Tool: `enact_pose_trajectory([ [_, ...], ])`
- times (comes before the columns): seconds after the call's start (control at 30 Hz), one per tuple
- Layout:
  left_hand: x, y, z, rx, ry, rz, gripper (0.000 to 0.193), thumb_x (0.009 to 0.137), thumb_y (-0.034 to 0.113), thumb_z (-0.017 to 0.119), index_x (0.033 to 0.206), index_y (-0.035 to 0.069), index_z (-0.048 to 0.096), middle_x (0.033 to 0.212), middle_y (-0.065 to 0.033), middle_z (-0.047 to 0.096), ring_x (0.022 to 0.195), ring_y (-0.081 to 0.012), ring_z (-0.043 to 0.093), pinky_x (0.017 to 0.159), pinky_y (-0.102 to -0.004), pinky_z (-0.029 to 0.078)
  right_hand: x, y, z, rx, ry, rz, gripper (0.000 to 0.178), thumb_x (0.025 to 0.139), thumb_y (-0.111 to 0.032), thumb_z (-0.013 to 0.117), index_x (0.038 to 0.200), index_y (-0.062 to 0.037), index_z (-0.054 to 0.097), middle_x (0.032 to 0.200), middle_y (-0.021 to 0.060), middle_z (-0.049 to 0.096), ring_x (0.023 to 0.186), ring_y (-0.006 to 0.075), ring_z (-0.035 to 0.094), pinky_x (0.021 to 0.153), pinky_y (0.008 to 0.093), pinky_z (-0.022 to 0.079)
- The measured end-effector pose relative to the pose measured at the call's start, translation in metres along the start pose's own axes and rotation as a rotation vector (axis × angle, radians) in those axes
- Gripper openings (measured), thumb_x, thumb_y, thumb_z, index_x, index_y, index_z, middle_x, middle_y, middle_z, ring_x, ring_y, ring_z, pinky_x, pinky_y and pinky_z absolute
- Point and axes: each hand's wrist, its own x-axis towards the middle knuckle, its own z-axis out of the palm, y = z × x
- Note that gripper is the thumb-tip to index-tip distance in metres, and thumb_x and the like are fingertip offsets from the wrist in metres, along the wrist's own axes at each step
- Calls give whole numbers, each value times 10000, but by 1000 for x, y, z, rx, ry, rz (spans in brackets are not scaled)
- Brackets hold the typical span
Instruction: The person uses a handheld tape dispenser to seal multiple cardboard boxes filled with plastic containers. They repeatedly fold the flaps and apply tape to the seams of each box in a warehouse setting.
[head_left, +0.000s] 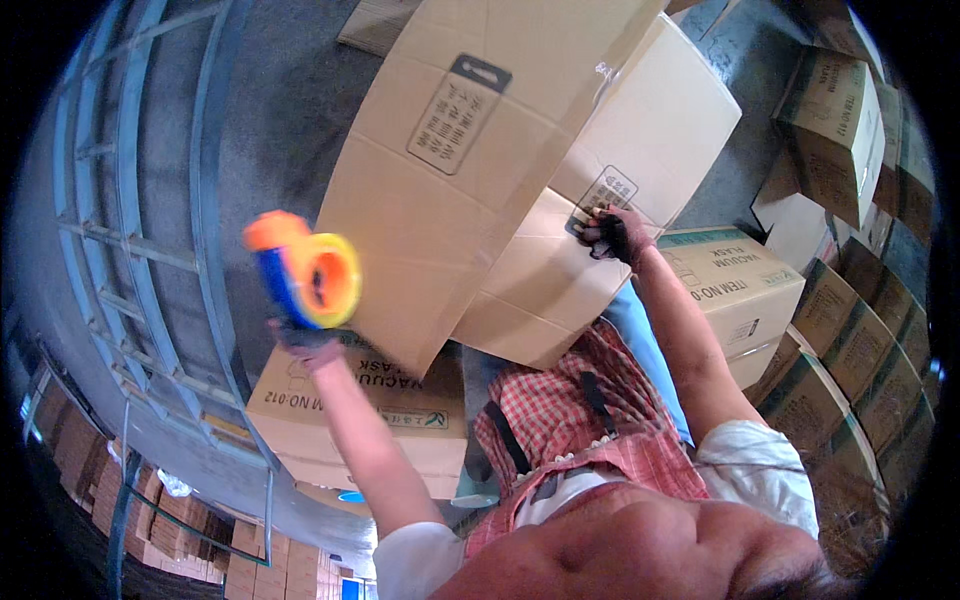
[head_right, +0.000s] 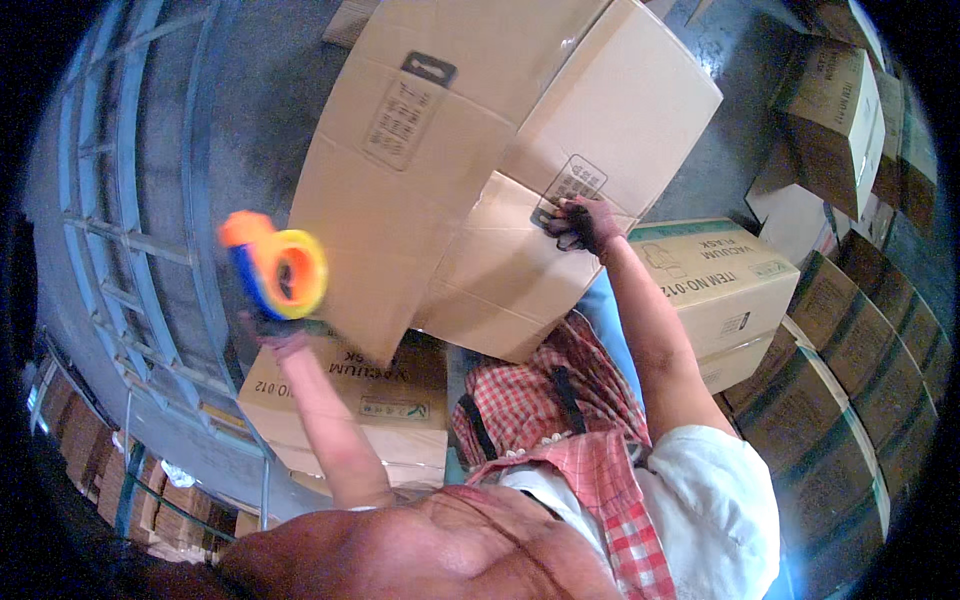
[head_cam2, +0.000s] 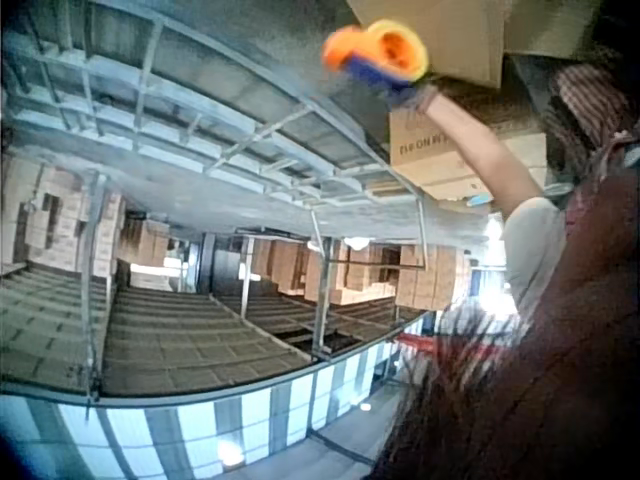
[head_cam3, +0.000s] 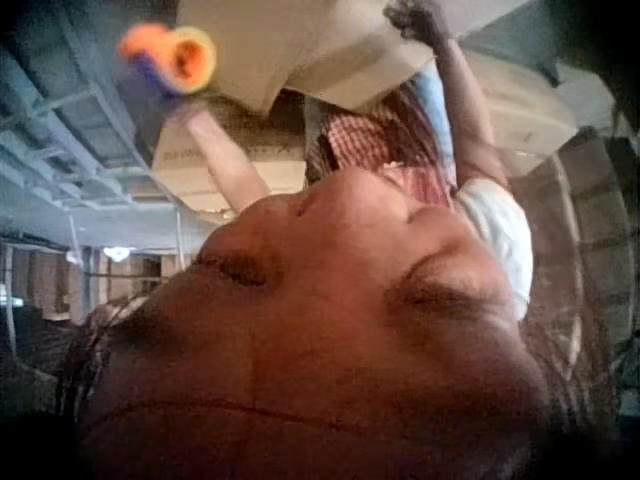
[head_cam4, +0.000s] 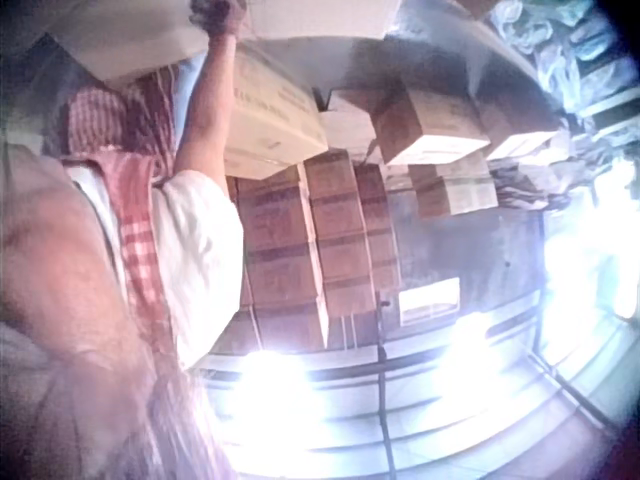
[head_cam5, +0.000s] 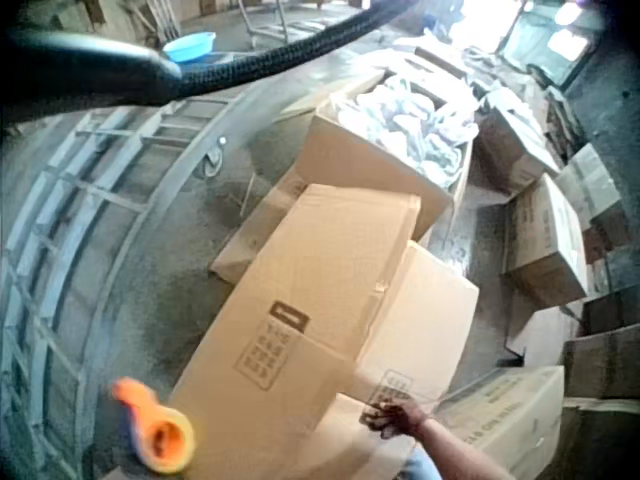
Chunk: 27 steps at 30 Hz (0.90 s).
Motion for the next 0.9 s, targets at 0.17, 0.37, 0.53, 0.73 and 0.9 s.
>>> enact_pose_trajectory([
  [0.17,-16,-87,24,106,543,89,461,736,383,548,1071,69,509,1062,-91,538,998,-249,506,885,-382,395,-16,6,54,-106,103,-39,107,808,-187,502,863,-97,520,719,56,526,616,221,542,489,348,454],
  [0.37,-1,-93,48,273,670,137,251,761,328,521,857,98,553,872,-35,561,835,-184,538,768,-339,431,-2,28,68,-230,84,2,256,856,-294,418,871,-62,524,759,90,534,643,250,532,466,406,427],
  [0.53,-13,-169,50,717,664,405,327,718,394,535,679,71,500,649,26,447,609,-115,408,565,-267,349,-36,-5,96,-13,-48,287,230,852,-211,474,920,3,523,856,127,594,747,273,588,624,397,488],
  [0.73,-24,-170,63,1160,651,288,598,698,618,444,686,27,537,565,-52,491,519,-183,464,495,-312,366,-44,-76,191,-509,-500,-1,321,807,-342,556,937,-49,553,800,54,590,537,135,539,457,256,438],
  [0.9,-21,-166,65,1236,517,357,685,676,696,460,751,22,559,601,-41,513,557,-169,493,517,-309,393,-14,-79,243,-729,-434,127,286,797,-332,581,861,-55,601,696,22,563,465,106,474,405,257,395],
])
